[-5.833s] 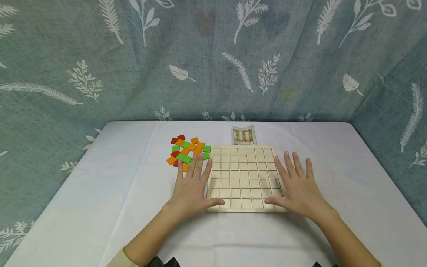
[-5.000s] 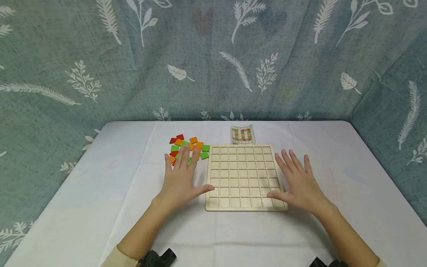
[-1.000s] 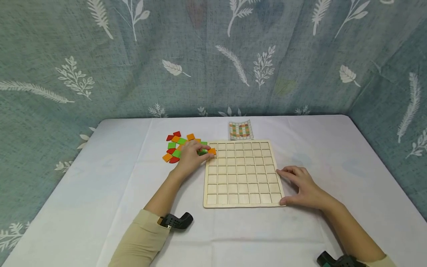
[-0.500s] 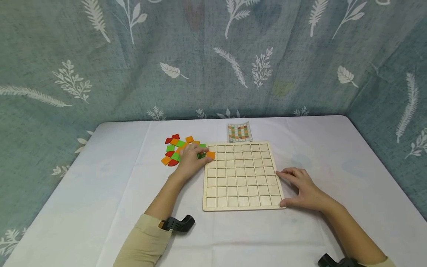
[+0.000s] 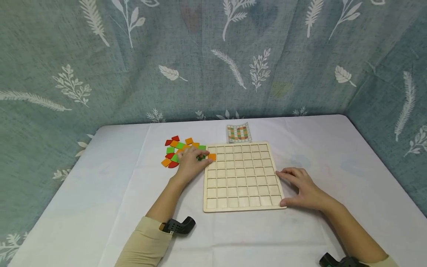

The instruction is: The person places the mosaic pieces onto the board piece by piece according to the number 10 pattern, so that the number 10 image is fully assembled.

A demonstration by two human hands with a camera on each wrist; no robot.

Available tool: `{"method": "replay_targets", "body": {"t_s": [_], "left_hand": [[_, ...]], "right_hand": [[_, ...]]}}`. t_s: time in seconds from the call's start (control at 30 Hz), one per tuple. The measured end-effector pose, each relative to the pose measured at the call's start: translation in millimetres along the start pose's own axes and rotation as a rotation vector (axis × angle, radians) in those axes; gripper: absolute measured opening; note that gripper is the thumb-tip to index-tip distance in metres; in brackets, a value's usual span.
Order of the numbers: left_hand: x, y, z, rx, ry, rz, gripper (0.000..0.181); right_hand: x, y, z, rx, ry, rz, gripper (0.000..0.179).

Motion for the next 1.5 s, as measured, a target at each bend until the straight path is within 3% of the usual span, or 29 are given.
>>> {"method": "replay_targets", "body": {"t_s": [0.17,0.3,0.4,0.67,0.93,1.03,1.2,1.3,1.5], "left_hand": [[2.5,0.7,7.8,-0.027,0.012,-0.012,0.037],[12.9,1.7,16.2,-0.060,0.047,0.037,0.035],[18.9,3.3,18.2,-0.050,0.054,0.072,0.035],[23.5,5.7,17.4,0.021,-0.041,0.103,0.038],[18.6,4.6,19.3,0.012,-0.156,0.034,0.035],[17.7,4.4,21.6,-0.014,-0.135,0.032,0.037],[10.1,1.5,23.6,-0.067,-0.005,0.019,0.038],[3.0,-2.6,18.9,-0.060,0.037,-0.004,0.037],[-7.2,-10.6,7.1,-0.011,0.033,-0.040,0.035]], "right_hand": [[-1.4,-0.4,-0.2,-0.002,-0.007,-0.002,0.087],[-1.1,-0.4,-0.3,-0.002,-0.001,0.001,0.088],[-0.9,-0.3,0.2,-0.007,0.005,0.005,0.088],[0.0,0.5,0.2,0.005,-0.002,-0.003,0.088],[-1.1,-0.8,-0.2,0.003,-0.012,-0.005,0.087],[-1.1,-0.5,-0.3,0.001,-0.010,0.001,0.087],[-0.7,0.3,0.7,-0.008,-0.002,0.012,0.089],[-1.8,-0.2,1.1,-0.015,0.002,0.009,0.088],[-1.7,-0.6,1.3,-0.015,-0.002,0.016,0.087]]}}
Point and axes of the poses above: each hand's wrist, its own y-axis away from the middle knuckle, its own z-axis out of the back of the hand, x = y × z, the point moved 10 cm from there along -y, towards the middle knuckle, and after that the axes turned 12 degrees about -z, right-handed, at the moved point
